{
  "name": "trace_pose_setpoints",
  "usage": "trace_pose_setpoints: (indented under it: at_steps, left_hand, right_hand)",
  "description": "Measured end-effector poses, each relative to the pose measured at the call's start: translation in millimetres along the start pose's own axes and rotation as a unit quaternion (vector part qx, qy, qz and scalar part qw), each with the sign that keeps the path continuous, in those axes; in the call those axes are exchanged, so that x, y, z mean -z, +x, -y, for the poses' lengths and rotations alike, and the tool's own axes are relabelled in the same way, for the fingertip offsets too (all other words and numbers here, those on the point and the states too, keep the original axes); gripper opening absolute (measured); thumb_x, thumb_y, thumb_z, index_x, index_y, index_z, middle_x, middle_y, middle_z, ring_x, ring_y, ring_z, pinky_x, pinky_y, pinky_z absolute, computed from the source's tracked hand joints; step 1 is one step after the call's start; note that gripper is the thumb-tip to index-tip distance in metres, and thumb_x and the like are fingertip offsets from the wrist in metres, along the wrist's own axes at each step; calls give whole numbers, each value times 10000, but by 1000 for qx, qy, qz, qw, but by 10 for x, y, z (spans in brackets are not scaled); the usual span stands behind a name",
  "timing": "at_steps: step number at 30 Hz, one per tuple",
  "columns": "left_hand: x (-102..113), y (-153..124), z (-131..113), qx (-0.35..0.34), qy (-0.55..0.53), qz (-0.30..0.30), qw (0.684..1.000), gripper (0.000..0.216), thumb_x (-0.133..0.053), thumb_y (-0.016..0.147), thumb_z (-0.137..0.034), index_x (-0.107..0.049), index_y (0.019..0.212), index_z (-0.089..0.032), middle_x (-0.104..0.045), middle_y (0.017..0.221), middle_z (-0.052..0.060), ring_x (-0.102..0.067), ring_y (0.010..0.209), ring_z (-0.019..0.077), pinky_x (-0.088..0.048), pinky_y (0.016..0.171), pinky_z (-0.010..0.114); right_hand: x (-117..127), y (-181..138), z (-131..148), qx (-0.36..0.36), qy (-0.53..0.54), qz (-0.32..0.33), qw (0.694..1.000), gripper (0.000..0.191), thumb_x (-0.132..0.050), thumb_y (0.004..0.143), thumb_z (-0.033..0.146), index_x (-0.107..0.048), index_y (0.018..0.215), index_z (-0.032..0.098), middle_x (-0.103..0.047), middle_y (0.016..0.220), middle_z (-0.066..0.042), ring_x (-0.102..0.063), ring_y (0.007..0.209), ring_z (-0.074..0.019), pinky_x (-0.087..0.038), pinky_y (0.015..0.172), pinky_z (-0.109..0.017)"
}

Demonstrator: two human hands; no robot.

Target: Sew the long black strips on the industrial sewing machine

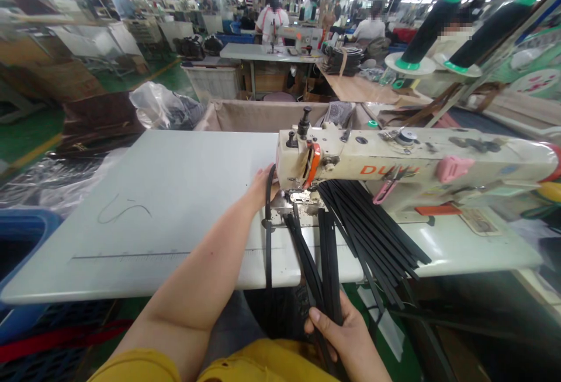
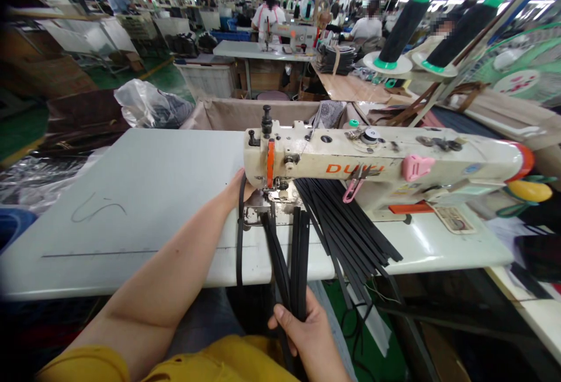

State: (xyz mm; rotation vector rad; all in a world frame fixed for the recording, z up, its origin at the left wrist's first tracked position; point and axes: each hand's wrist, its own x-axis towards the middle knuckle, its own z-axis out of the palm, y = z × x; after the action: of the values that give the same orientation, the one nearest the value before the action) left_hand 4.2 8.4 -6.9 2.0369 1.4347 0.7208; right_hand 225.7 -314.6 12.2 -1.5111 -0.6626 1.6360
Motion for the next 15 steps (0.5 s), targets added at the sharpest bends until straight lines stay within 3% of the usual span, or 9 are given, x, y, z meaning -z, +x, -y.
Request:
trace_pose_setpoints:
  at_steps: [3,8,11,15]
  left_hand:
    - [1,28,-32,10,29,18,999,291,-715,1052,-332,-875,1259,-204,-776,1628,193,-635,1623,466,-391,1456,704]
    - [33,59,-112,23,87,51,995,501,-755,1026,-276,-799,1516,-177,-639,1797,195,-465,1787,424,-297,1519,651]
    - [65,32,-180,23,93,50,994,612,-777,979,-239,-752,1587,-173,-679,1761,186,-570,1705,435,-383,1480,619]
    - [59,-32,-263,34,67,6,997,547,-721,975,-165,-784,1517,-201,-816,1590,148,-727,1505,429,-458,1410,636]
  right_hand:
    - [30,57,-109,4,-29,-10,1000,803,-1063,656,885,-764,1002,225,-801,627,3,-391,403,-56,-254,432,-217]
    - [-11,153,-143,23,-31,-29,999,845,-1023,629,942,-722,993,241,-763,589,29,-371,384,-68,-248,395,-231]
    - [-87,155,-38,26,-24,-38,999,828,-1031,652,922,-735,1009,236,-774,624,29,-446,429,-83,-289,415,-223]
    - [-144,135,51,8,-11,-7,1000,822,-1050,652,902,-739,1020,235,-788,657,34,-484,438,-82,-342,430,-223]
